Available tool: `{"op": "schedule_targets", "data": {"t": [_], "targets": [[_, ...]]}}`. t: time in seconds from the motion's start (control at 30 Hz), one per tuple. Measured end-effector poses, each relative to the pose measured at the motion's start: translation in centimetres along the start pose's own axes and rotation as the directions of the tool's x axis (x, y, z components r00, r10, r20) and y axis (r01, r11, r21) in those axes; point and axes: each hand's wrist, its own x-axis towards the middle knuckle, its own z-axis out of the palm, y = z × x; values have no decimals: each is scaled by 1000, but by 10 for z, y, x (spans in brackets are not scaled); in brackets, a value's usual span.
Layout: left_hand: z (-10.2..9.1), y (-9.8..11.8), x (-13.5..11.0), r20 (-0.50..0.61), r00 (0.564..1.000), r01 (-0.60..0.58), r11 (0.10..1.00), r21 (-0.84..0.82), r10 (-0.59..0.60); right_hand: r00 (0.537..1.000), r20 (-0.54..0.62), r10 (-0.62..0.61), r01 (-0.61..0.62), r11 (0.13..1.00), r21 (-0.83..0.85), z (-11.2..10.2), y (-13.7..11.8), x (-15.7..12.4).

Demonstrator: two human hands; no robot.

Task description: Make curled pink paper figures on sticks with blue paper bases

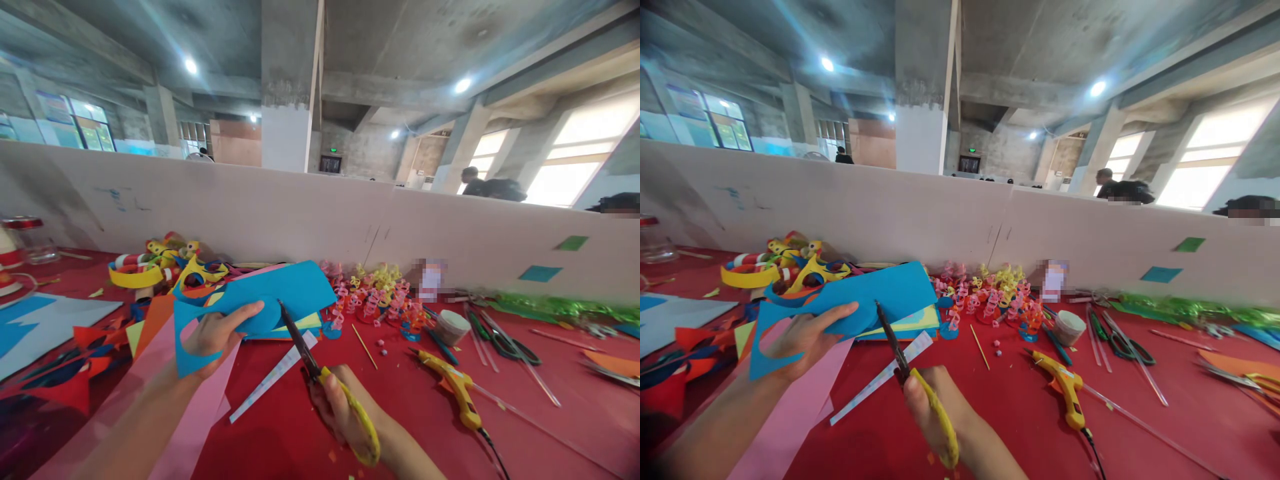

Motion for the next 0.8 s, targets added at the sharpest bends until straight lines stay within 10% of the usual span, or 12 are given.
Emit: {"op": "schedule_targets", "data": {"t": [0.27, 0.47, 0.8], "targets": [[-18, -2, -3, 133, 984, 71, 949, 307, -117, 995, 93, 35, -42, 996, 75, -4, -6, -3], [-17, -4, 0, 252, 965, 84, 996, -41, -71, 993, 116, -24, 28, 999, -39, -9, -10, -5], [-3, 25, 9, 331, 938, 157, 977, -146, -101, 990, 137, -41, 48, 998, -45, -9, -10, -2]]}}
